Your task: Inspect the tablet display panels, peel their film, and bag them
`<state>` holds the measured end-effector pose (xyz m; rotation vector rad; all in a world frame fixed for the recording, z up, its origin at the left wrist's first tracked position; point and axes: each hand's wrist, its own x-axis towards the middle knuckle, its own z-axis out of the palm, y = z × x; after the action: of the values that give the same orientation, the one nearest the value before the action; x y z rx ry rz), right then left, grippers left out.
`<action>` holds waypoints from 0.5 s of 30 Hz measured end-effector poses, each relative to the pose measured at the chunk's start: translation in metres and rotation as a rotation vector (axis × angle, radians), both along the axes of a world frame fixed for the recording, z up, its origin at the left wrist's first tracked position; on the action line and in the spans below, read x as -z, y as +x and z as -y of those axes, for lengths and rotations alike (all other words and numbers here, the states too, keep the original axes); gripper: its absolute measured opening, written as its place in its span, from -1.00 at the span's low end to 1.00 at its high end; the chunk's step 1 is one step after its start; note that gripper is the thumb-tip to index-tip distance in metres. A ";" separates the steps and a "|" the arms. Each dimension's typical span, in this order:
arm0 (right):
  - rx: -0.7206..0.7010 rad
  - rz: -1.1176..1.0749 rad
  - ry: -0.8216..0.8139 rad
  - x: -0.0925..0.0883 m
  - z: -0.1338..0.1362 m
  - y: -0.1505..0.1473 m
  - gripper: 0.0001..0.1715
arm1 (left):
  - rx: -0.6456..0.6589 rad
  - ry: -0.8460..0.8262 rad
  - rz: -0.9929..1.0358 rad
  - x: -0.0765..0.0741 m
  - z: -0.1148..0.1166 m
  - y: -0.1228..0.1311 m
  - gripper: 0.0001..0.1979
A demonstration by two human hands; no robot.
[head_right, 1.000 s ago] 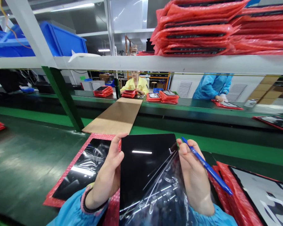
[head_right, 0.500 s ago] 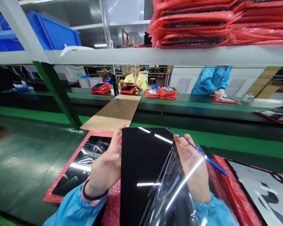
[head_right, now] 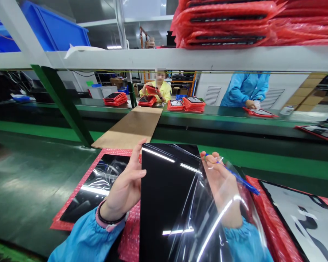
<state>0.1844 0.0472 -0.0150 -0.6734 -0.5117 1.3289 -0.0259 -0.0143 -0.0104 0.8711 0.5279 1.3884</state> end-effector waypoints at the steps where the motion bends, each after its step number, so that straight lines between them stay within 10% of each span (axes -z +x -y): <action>1: -0.001 0.001 -0.015 -0.001 0.001 -0.001 -0.57 | 0.013 0.007 -0.009 -0.001 0.000 0.000 -0.21; 15: -0.012 0.051 -0.143 0.000 -0.005 -0.002 -0.53 | 0.085 -0.008 0.004 -0.012 0.000 0.001 -0.12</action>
<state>0.1824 0.0522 -0.0154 -0.8251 -0.4658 1.3718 -0.0245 -0.0141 0.0015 0.8744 0.4880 1.3092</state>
